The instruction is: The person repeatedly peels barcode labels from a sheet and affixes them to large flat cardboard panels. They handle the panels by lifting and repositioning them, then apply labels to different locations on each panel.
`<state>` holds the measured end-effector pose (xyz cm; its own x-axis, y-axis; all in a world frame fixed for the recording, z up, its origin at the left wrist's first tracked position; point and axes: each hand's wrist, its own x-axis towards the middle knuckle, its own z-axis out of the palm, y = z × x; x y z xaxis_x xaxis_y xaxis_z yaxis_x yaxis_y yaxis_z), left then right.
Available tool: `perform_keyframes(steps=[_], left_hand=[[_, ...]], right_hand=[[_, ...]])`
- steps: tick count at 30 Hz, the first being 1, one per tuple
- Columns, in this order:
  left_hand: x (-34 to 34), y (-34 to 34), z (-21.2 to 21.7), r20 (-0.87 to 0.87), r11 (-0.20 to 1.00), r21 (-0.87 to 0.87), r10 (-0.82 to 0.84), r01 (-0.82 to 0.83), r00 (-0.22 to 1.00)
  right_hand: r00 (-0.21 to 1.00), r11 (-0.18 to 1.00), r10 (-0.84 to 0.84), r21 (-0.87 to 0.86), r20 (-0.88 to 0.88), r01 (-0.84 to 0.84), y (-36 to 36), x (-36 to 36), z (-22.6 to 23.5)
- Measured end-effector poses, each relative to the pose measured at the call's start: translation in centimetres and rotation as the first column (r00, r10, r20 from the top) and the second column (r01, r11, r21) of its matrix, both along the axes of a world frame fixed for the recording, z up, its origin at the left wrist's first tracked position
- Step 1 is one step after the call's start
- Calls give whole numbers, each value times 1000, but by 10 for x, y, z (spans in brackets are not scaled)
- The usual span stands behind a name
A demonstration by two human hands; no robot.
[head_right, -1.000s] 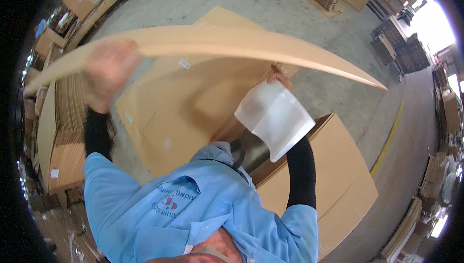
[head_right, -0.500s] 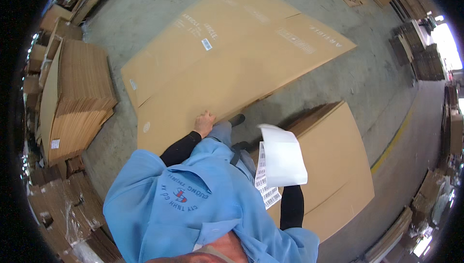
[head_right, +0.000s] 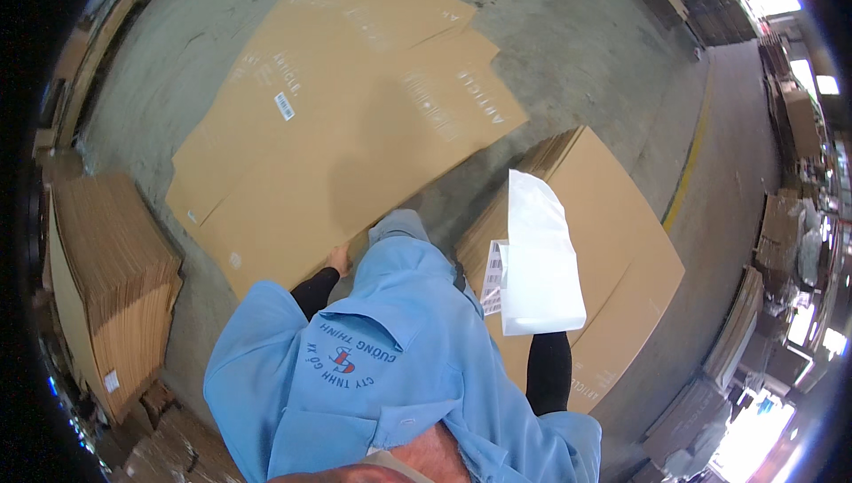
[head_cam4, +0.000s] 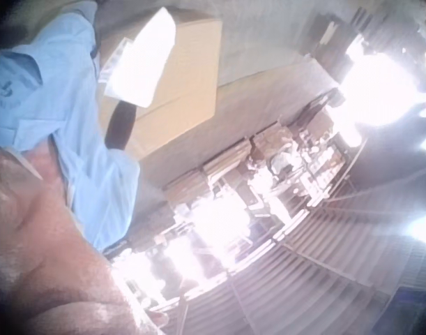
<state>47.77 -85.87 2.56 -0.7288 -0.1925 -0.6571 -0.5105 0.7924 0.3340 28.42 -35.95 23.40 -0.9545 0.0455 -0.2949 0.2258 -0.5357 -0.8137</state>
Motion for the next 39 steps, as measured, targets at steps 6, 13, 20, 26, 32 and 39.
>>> perform_keyframes(steps=[6,13,20,26,32,39], left_hand=[[-195,47,-22,-127,981,169,119,-97,985],[-336,94,27,-341,915,398,210,-62,916],[-336,76,9,-139,899,85,-417,430,898],[-445,55,-22,33,737,-66,-672,672,740],[-597,127,20,-278,759,-47,-634,649,722],[-646,145,131,-570,745,-106,-589,659,573]], right_hand=[[992,990,-108,-95,-60,102,36,-9,-23],[989,974,-96,-215,-110,71,68,4,-57],[907,926,-352,-226,-231,302,81,17,-85],[777,789,-614,-70,-141,611,85,8,-123],[789,793,-605,-161,-106,587,85,18,-138],[723,764,-645,-229,-249,603,74,8,-152]])
